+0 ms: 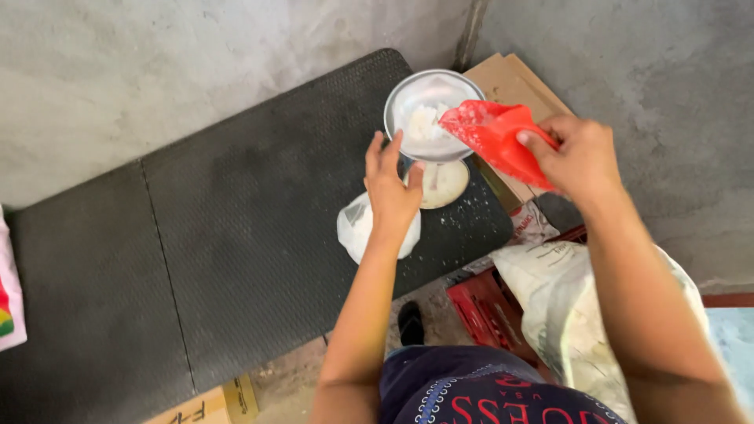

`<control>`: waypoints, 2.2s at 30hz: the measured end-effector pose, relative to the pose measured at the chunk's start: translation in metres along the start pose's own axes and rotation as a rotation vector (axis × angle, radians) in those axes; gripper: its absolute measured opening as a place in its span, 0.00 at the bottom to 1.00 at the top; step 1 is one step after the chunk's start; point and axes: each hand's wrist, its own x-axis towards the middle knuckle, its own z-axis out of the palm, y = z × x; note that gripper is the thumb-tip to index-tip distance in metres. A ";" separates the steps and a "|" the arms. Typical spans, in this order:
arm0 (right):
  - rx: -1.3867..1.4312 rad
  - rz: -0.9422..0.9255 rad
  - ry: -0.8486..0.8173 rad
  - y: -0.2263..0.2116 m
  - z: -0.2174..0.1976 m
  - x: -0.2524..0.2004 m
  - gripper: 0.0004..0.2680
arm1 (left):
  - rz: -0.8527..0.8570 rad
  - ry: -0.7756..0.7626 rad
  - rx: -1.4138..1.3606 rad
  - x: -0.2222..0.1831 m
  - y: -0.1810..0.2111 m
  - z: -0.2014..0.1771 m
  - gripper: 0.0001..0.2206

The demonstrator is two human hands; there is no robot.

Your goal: Weighing portions of white powder from a large bag and sealing them in smaller plastic bags.

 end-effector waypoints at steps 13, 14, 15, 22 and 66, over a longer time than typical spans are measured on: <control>0.628 0.343 0.176 0.062 -0.051 -0.178 0.08 | 0.066 -0.161 -0.072 -0.168 0.106 0.024 0.29; 0.679 0.415 0.155 0.068 -0.060 -0.195 0.08 | 0.035 -0.184 -0.070 -0.184 0.112 0.026 0.29; 0.679 0.422 0.155 0.075 -0.067 -0.211 0.08 | 0.034 -0.190 -0.069 -0.197 0.119 0.026 0.29; 0.695 0.536 0.167 0.103 -0.106 -0.313 0.07 | -0.002 -0.259 -0.046 -0.278 0.151 0.023 0.27; 0.003 0.620 -0.221 0.106 0.049 -0.393 0.09 | -0.098 -0.614 0.088 -0.330 0.121 0.073 0.31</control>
